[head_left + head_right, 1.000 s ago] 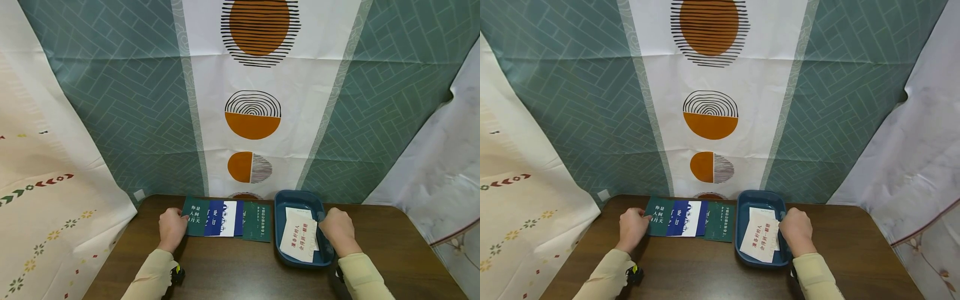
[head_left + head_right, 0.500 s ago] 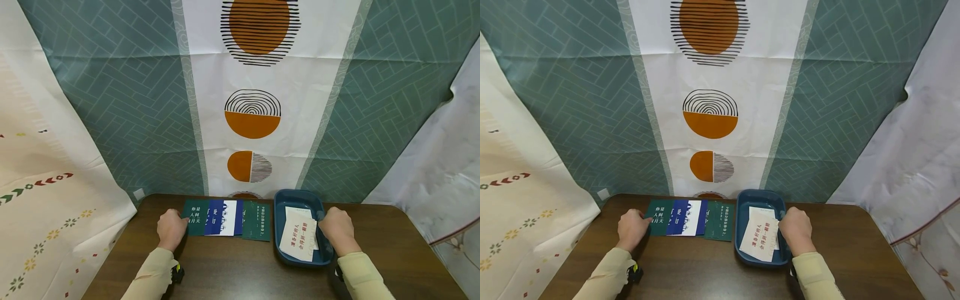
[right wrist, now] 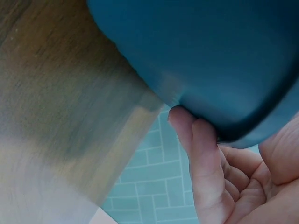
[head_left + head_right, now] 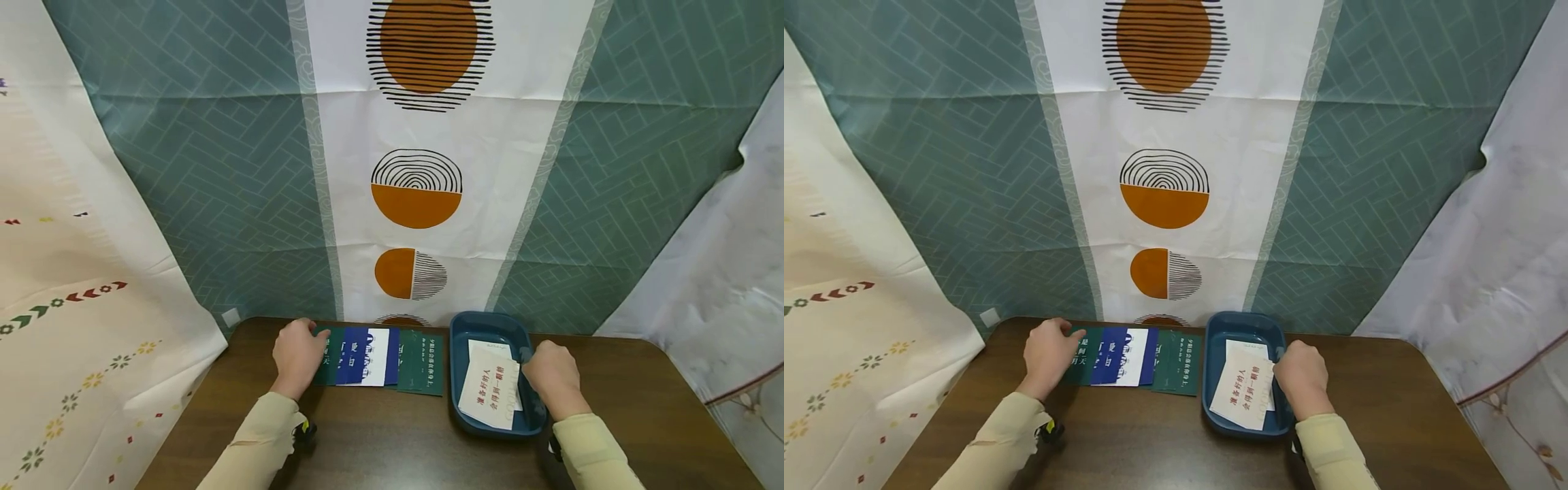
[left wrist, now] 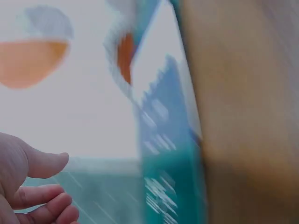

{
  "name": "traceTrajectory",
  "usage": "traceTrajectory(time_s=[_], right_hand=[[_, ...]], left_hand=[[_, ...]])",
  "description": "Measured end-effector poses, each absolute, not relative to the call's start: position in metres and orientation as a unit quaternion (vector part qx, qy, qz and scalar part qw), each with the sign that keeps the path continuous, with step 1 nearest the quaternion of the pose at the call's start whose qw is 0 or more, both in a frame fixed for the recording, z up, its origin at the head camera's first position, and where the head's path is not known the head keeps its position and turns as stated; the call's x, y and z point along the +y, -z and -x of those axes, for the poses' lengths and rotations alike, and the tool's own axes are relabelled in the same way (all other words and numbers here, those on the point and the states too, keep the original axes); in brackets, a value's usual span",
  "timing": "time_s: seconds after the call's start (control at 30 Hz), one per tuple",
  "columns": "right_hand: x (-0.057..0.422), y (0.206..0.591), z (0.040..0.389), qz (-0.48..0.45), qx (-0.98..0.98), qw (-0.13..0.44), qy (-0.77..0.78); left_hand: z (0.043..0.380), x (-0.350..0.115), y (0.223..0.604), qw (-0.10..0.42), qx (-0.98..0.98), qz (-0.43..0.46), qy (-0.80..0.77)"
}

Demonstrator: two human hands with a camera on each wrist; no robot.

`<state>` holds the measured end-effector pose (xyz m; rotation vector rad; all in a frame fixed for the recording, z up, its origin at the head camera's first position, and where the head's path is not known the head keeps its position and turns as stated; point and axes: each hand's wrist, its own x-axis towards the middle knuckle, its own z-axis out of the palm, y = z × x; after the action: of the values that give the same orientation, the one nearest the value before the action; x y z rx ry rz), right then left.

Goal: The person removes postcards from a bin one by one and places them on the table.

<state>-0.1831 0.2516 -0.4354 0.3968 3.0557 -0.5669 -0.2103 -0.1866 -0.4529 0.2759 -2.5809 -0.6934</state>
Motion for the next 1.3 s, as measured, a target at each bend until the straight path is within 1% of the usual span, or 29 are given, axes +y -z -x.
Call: traceTrajectory(time_s=[0.2,0.33,0.4,0.57,0.77,1.07,1.3], right_hand=[[0.252,0.437,0.184,-0.130,0.974,0.003,0.183],[0.252,0.438,0.184,-0.132,0.974,0.003,0.184],[0.253,0.438,0.185,-0.130,0.974,0.002,0.183],[0.253,0.437,0.184,-0.123,0.976,-0.001,0.179],[0.253,0.436,0.182,-0.119,0.977,-0.003,0.176],[0.253,0.437,0.183,-0.120,0.977,-0.004,0.174],[0.253,0.438,0.183,-0.110,0.979,-0.007,0.169]], left_hand=[[0.201,-0.130,0.413,0.269,-0.921,-0.036,0.278],[0.194,-0.095,0.402,0.284,-0.914,0.007,0.290],[0.191,-0.079,0.399,0.281,-0.913,0.022,0.295],[0.182,-0.043,0.397,0.252,-0.913,0.062,0.315],[0.172,-0.006,0.405,0.222,-0.916,0.093,0.320],[0.156,0.050,0.423,0.149,-0.950,0.110,0.252],[0.153,0.080,0.438,0.121,-0.961,0.132,0.208]])
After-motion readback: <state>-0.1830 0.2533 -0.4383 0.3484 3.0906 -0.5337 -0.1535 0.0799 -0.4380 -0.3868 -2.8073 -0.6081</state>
